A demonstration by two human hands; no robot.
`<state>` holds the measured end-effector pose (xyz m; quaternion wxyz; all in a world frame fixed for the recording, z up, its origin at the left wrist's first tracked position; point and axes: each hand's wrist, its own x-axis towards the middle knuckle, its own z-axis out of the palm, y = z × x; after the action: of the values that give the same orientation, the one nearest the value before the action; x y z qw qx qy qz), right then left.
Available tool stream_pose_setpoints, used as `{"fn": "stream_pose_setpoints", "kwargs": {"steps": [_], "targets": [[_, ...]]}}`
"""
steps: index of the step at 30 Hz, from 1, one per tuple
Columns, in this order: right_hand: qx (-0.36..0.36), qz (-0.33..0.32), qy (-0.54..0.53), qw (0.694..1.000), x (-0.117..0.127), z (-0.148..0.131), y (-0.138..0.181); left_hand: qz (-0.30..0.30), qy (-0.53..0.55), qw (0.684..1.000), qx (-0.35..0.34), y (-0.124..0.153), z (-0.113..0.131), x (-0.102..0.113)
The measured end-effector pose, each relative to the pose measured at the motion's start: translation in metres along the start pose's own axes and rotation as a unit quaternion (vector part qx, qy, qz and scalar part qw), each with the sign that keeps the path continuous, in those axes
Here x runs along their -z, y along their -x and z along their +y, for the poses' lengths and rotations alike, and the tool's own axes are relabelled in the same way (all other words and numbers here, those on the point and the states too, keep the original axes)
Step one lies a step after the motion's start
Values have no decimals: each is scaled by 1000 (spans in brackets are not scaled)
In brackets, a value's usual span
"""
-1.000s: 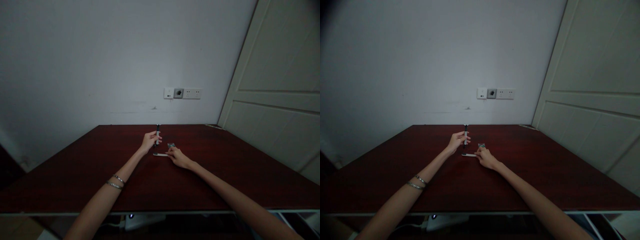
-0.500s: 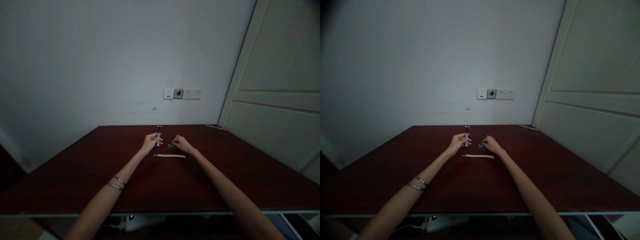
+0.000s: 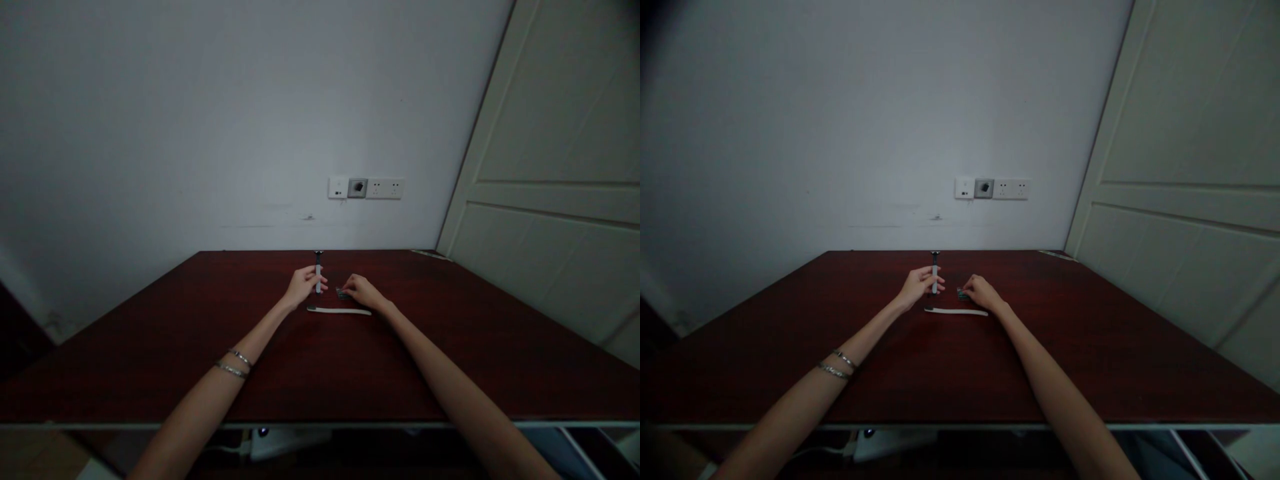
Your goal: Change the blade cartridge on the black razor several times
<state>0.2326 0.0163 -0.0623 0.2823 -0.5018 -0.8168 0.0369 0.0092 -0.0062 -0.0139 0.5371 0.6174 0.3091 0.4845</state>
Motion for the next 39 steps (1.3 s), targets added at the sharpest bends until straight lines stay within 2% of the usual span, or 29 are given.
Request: {"fn": "stream_pose_setpoints", "kwargs": {"steps": [7, 13, 17, 21, 28, 39], "targets": [[-22, 15, -21, 999, 1, 0, -2, -6, -6, 1000, -11, 0, -2, 1], [-54, 38, -120, 991, 11, -12, -5, -21, -14, 999, -27, 0, -2, 3], [-32, 52, -200, 978, 21, -27, -8, -25, -34, 998, -44, -3, -6, 5], [-8, 71, -231, 970, 28, -46, -7, -26, -41, 998, -46, -7, -10, 7], [8, 90, -196, 976, 33, -72, 1, -46, -50, 996, -53, -7, -10, 6], [26, 101, -136, 985, 29, -80, 2, -54, -57, 995, -54, -4, -10, 3]]}}
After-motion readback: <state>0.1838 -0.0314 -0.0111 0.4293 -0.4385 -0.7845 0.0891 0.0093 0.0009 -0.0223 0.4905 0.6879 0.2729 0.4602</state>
